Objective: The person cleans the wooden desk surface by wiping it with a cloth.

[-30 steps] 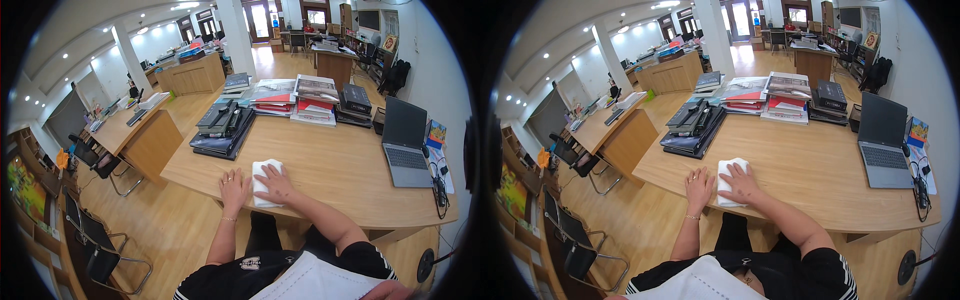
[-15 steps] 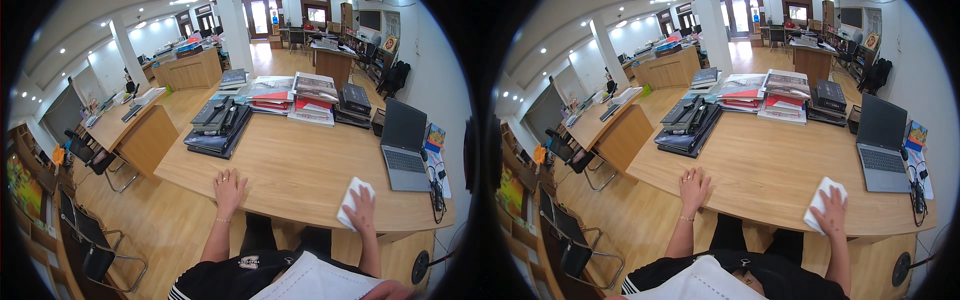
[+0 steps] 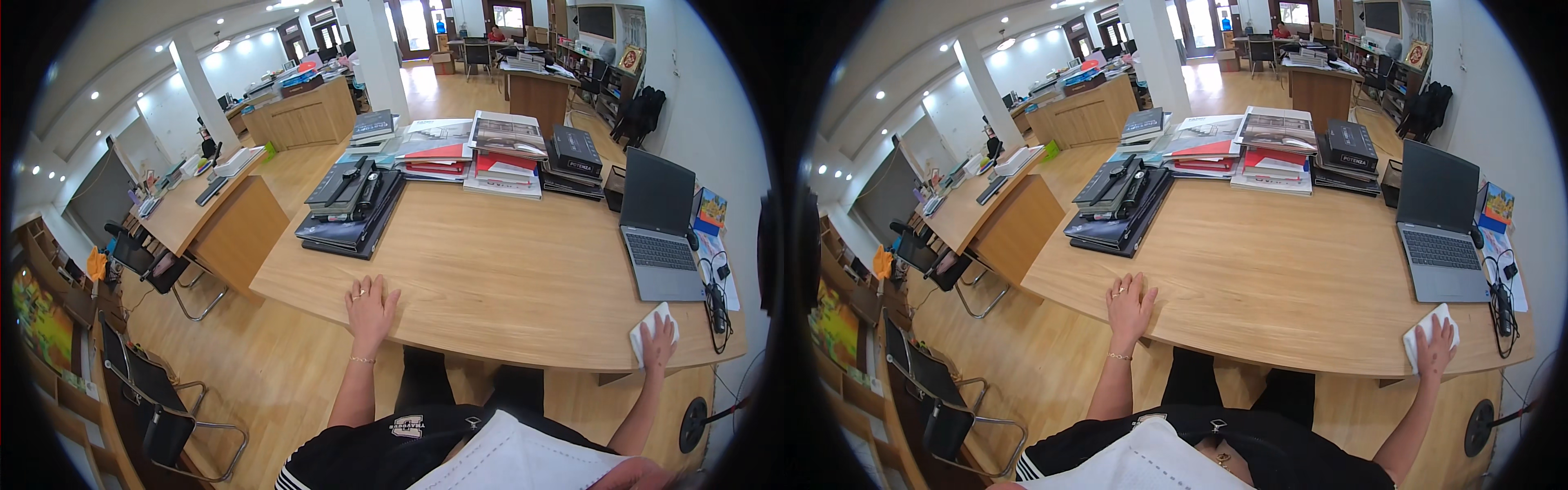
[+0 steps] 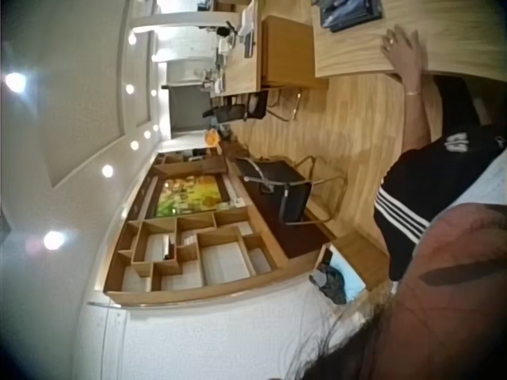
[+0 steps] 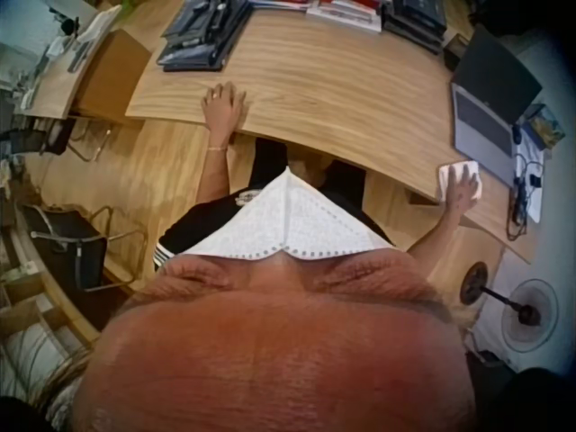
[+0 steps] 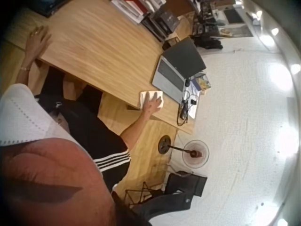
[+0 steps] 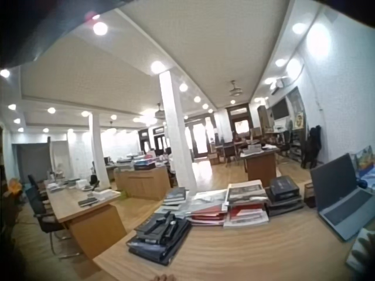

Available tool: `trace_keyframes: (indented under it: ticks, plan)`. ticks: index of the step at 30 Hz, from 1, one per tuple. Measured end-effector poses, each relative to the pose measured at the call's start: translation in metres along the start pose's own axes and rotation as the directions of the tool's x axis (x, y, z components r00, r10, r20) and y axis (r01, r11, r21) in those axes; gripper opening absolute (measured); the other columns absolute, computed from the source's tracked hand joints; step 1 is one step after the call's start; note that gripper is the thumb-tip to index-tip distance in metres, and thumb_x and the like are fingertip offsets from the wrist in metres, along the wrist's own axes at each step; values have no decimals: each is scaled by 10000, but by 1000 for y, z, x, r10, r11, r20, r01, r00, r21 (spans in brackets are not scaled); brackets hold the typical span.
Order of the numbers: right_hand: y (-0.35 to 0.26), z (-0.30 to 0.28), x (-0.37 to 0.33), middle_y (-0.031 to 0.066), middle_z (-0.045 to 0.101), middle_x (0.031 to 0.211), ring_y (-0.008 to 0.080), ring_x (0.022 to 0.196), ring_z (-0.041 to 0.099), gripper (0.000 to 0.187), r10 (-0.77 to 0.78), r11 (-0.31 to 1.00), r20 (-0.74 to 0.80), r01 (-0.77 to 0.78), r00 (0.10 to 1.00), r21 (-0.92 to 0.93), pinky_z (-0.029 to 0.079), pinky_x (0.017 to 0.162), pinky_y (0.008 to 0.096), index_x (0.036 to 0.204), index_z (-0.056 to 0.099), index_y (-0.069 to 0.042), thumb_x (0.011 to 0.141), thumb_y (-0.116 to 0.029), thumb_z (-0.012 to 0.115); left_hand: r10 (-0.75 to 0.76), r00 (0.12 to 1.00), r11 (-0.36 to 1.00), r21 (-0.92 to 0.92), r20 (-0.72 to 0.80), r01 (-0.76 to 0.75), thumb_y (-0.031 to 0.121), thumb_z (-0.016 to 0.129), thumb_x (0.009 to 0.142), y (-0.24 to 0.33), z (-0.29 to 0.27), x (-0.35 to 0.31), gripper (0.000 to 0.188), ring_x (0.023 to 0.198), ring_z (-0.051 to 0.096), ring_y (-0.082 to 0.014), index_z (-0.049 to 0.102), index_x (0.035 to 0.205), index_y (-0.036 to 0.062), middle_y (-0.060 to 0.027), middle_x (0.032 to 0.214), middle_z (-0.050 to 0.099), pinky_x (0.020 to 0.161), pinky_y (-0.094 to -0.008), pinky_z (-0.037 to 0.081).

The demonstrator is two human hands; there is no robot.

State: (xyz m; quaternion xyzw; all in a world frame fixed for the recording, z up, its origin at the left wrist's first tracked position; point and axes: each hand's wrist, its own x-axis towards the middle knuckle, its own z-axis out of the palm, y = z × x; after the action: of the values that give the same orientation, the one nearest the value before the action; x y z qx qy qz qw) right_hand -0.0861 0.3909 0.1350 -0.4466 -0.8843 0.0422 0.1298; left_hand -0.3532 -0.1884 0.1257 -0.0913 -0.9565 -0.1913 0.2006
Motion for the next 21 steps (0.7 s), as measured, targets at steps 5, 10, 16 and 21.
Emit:
trace_keyframes:
  ticks: [5, 10, 16, 21]
  plan:
    - [-11, -1, 8, 120, 323, 1582, 308, 1481, 249, 638, 108, 992, -21, -109, 994, -60, 158, 1134, 660, 1442, 497, -176, 915, -528, 577, 0, 1000, 1000, -10, -17, 0, 516, 509, 953, -1, 0, -1, 613, 1327, 415, -440, 558, 1346, 47, -218, 1387, 531, 1116, -583, 249]
    - [-59, -3, -24, 128, 328, 1579, 321, 1478, 251, 637, 125, 989, 3, -124, 992, -76, 160, 1140, 648, 1439, 502, -186, 915, -540, 571, 7, 1000, 1000, -1, -30, -7, 515, 511, 952, -3, 1, -2, 612, 1319, 422, -441, 560, 1344, 47, -217, 1374, 540, 1112, -582, 256]
    - [-133, -5, -71, 164, 344, 1566, 357, 1470, 257, 650, -113, 994, 32, 113, 993, 6, 159, 1158, 618, 1432, 507, -162, 904, -535, 578, 9, 1000, 1000, 9, -26, -9, 517, 513, 953, 0, 0, -2, 609, 1318, 428, -438, 565, 1343, 53, -215, 1371, 545, 1112, -572, 266]
    - [-209, 0, -95, 213, 338, 1557, 387, 1466, 255, 660, -485, 866, 72, 468, 871, 176, 119, 1172, 613, 1416, 520, -128, 887, -516, 593, 3, 999, 1000, 20, -37, -3, 523, 512, 956, -2, 0, -3, 602, 1317, 439, -432, 576, 1339, 63, -214, 1370, 557, 1114, -555, 274]
